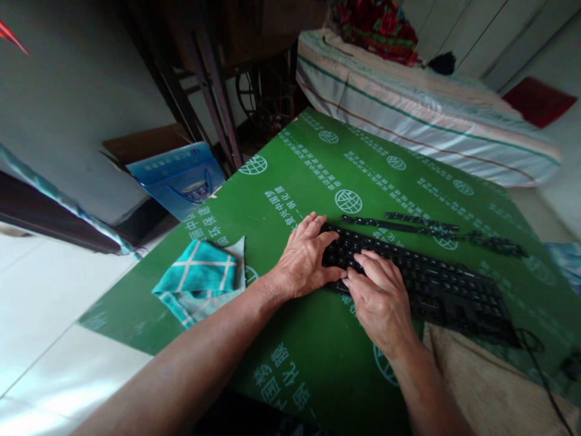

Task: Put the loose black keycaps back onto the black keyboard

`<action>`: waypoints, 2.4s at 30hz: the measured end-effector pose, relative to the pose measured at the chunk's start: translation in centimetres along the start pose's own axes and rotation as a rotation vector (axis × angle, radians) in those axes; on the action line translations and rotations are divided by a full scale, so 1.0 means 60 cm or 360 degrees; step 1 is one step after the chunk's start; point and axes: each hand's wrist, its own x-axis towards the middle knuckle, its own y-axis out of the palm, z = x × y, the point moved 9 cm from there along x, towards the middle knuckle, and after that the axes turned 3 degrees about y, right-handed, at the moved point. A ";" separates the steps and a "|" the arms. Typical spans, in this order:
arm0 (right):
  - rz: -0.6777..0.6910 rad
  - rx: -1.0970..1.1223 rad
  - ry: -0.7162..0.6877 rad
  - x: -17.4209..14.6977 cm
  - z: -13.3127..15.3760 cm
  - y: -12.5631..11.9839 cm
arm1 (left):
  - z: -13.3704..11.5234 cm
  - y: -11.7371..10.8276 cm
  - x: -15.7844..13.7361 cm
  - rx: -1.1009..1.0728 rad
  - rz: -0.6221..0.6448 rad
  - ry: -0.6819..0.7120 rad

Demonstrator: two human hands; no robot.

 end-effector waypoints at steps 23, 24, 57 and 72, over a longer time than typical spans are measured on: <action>-0.0016 -0.0254 0.0007 -0.022 0.025 0.001 | 0.004 0.012 0.006 0.0077 0.0118 -0.0111; -0.0010 -0.0265 0.0008 -0.022 0.026 0.002 | 0.004 0.012 0.006 0.0079 0.0129 -0.0114; -0.0204 0.0051 0.0102 -0.033 0.014 -0.008 | 0.026 -0.022 0.004 -0.0132 -0.0251 -0.0092; -0.0184 0.0065 0.0148 -0.028 0.011 -0.003 | 0.042 -0.032 0.003 -0.0174 -0.0380 -0.0187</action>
